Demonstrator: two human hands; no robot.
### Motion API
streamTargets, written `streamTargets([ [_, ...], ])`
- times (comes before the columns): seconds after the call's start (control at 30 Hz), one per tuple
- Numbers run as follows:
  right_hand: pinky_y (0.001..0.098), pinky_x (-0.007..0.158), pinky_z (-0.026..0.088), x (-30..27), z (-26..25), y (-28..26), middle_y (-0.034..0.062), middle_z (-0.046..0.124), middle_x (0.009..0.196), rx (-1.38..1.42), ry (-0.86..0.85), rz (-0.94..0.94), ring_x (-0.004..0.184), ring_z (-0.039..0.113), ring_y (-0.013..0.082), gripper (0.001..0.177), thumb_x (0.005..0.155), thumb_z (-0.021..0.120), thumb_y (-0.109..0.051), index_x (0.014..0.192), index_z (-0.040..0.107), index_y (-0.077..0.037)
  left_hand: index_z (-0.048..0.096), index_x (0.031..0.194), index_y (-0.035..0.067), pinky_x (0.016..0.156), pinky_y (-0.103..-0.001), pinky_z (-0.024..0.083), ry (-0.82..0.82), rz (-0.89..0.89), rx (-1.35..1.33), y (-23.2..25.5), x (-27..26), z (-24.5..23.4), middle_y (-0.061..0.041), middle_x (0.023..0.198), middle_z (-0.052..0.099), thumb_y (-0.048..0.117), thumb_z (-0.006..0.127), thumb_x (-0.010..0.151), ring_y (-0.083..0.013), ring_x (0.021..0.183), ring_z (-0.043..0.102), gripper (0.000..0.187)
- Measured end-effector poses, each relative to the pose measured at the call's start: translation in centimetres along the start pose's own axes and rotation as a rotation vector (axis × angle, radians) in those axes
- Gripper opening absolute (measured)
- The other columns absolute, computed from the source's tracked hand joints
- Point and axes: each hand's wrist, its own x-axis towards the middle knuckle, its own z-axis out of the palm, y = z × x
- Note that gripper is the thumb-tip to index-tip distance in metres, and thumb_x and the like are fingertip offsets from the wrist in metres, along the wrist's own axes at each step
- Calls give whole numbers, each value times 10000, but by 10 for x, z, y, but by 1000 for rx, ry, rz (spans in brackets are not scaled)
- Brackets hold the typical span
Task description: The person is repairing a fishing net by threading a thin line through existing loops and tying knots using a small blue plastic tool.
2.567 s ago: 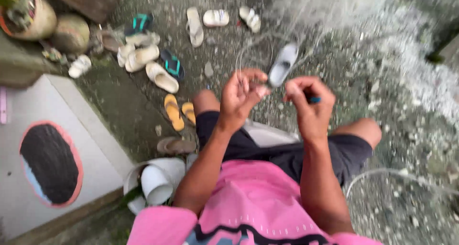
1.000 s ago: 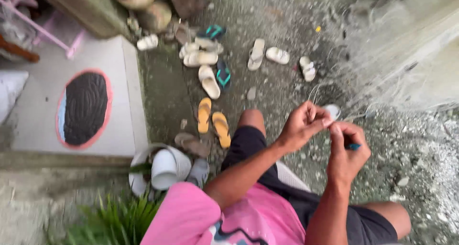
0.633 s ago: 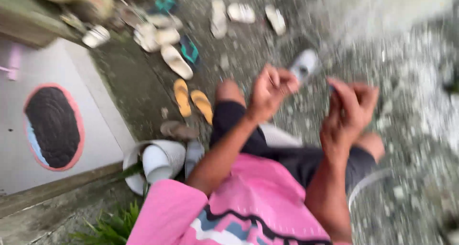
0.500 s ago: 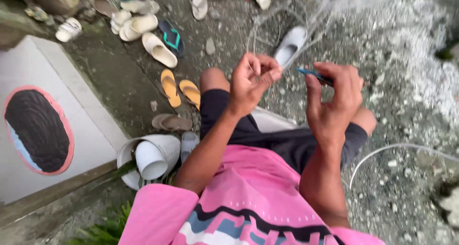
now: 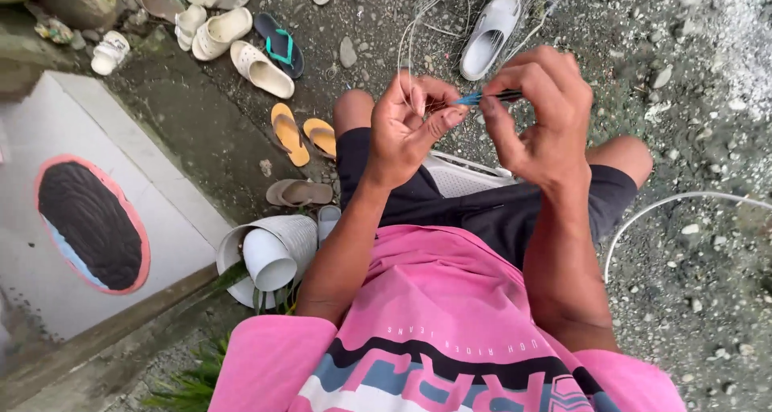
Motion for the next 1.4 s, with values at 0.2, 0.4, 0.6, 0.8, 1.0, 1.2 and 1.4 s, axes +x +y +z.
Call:
streamTargets([
  [0.2,391,720,393,8,19,-14,160,388,984,15,80,-29,916,415,311,211,977,603,-182,1093,715,-46,312,822,155,675,-206,318,-34,43,66,-7,9,1,3,836,408,156,599,883,-78,783,362,294],
  [0.4,211,700,458,-6,10,-105,-30,671,880,-95,130,-591,765,613,98,166,936,548,-111,983,694,-174,349,809,132,789,-294,543,-16,58,-74,-1,9,11,-107,914,622,23,647,874,-195,896,636,324],
  [0.6,281,820,531,-47,4,-65,116,674,976,41,65,424,846,680,185,471,940,711,-32,1299,407,-12,347,835,137,798,-278,541,36,28,-143,-8,7,9,-106,907,645,38,686,857,-189,898,647,354],
  [0.8,352,748,502,-26,-13,-41,100,678,1023,-227,-122,346,870,659,262,497,971,691,-1,1375,401,-9,359,799,136,788,-273,532,-7,51,46,0,9,14,-134,890,654,75,653,879,-205,893,661,311],
  [1.0,370,712,493,-19,-21,-31,107,644,980,-238,-231,187,813,605,274,467,994,661,-3,1389,413,-6,335,811,135,806,-289,519,-31,119,223,8,7,16,-141,909,650,86,638,888,-215,910,652,317],
  [1.2,357,774,476,-11,-32,-30,127,665,959,-57,-244,283,879,657,272,363,975,645,22,1294,473,-4,329,801,142,738,-251,483,-6,111,227,10,7,14,-133,917,659,103,634,893,-198,868,662,321],
  [1.4,385,671,462,-12,-24,-27,155,632,988,-111,-320,228,826,629,307,434,940,627,48,1315,412,13,298,778,115,756,-292,488,-45,207,392,14,9,16,-141,882,666,102,626,893,-233,869,656,348],
])
